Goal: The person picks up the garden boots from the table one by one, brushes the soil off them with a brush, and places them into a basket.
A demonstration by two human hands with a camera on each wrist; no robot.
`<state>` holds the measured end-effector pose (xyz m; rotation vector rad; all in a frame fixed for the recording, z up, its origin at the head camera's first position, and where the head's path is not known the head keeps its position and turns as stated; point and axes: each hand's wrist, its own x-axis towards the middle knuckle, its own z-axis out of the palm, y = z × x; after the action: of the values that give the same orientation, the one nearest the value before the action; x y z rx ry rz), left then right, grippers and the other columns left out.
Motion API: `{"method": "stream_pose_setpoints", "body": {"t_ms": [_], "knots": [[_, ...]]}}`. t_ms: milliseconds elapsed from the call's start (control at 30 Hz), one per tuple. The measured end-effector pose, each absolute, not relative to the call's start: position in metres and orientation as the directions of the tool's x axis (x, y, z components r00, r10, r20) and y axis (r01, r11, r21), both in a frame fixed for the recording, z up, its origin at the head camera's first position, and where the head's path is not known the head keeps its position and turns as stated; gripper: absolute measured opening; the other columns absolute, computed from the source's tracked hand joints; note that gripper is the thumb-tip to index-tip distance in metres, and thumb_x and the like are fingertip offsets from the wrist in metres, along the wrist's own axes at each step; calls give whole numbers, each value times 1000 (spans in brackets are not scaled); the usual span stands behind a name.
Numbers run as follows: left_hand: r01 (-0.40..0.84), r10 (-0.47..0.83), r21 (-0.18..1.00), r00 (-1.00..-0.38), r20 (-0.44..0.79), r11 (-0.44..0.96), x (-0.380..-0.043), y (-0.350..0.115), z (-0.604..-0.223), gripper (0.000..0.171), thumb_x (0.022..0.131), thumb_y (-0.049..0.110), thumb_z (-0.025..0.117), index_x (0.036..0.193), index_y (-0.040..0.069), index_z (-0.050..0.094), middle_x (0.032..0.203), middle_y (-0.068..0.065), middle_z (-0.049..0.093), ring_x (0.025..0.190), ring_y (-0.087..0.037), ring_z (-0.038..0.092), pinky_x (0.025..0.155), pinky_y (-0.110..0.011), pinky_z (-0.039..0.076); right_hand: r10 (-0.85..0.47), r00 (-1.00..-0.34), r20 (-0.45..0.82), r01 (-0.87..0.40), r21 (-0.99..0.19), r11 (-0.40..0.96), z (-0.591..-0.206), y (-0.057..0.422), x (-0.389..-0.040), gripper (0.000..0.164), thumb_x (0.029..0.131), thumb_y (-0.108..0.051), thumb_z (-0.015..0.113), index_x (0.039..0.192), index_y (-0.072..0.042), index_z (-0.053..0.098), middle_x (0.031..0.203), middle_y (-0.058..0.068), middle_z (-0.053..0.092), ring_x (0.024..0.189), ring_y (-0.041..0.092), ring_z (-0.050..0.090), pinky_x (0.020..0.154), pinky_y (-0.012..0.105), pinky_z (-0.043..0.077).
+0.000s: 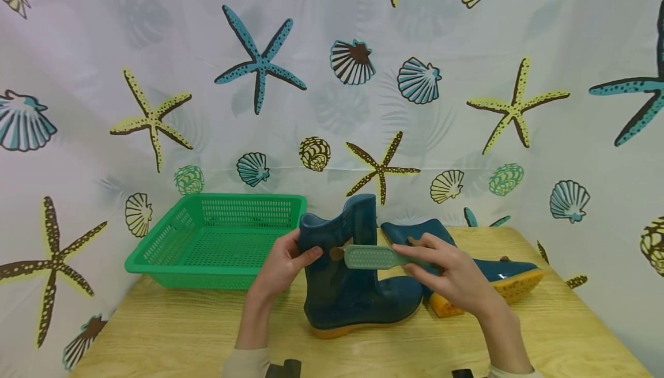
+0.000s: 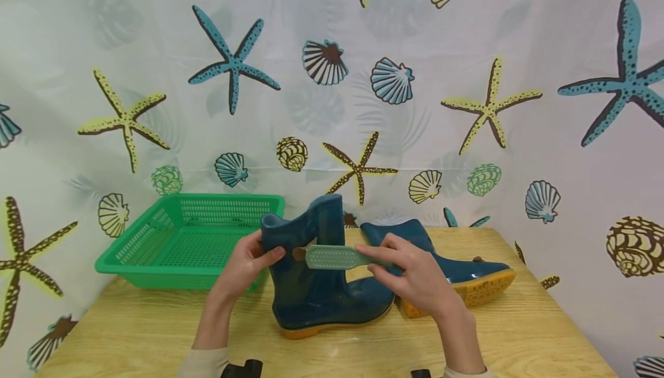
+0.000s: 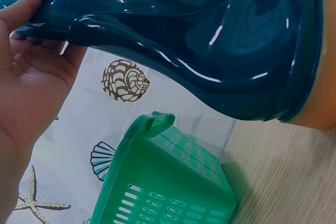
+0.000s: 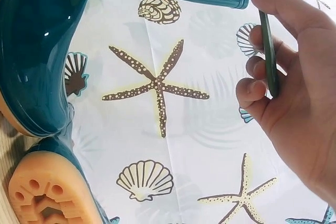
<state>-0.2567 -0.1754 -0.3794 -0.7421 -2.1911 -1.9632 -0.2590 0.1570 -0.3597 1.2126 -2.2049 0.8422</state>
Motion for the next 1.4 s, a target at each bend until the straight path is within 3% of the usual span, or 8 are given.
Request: {"method": "stream_pose_setpoints", "body": {"t_ms": [267, 533, 833, 1167, 1400], "knots": [[420, 280, 906, -877, 392, 49, -257, -176, -378, 32, 97, 13, 64, 125, -2, 59, 113, -22, 66, 90, -10, 65, 85, -28, 54, -560, -481, 675, -871, -290, 398, -356, 156, -259, 48, 86, 0, 73, 129, -19, 68, 88, -13, 47, 66, 4, 38, 58, 14, 35], [428, 285, 902, -873, 397, 54, -258, -174, -378, 32, 98, 16, 64, 125, -1, 59, 110, -24, 66, 89, -10, 65, 83, -28, 55, -532, -418, 736, -891, -220, 396, -355, 143, -258, 51, 82, 2, 75, 129, -17, 67, 85, -8, 47, 65, 3, 34, 57, 13, 31], [416, 227, 906, -892, 391, 77, -261, -173, -379, 33, 98, 18, 64, 126, 3, 60, 108, -19, 67, 90, -11, 66, 84, -29, 54, -548, -446, 707, -868, -192, 459, -359, 134, -259, 48, 85, -5, 75, 130, -19, 67, 85, -11, 46, 67, -4, 31, 58, 11, 30], [389, 181, 915, -912, 368, 104, -263, -172, -381, 34, 97, 18, 65, 128, 4, 60, 114, -21, 68, 95, -13, 69, 87, -31, 55, -564, -433, 703, -871, -167, 461, -362, 138, -261, 46, 83, -5, 77, 125, -21, 70, 85, -8, 48, 66, -4, 33, 57, 14, 32], [373, 162, 920, -921, 353, 118, -263, -172, -381, 34, 97, 18, 65, 128, 4, 60, 109, -20, 69, 92, -13, 69, 84, -31, 55, -573, -444, 689, -864, -162, 476, -360, 143, -260, 47, 83, -5, 76, 125, -24, 70, 85, -10, 46, 65, -1, 33, 57, 15, 32]]}}
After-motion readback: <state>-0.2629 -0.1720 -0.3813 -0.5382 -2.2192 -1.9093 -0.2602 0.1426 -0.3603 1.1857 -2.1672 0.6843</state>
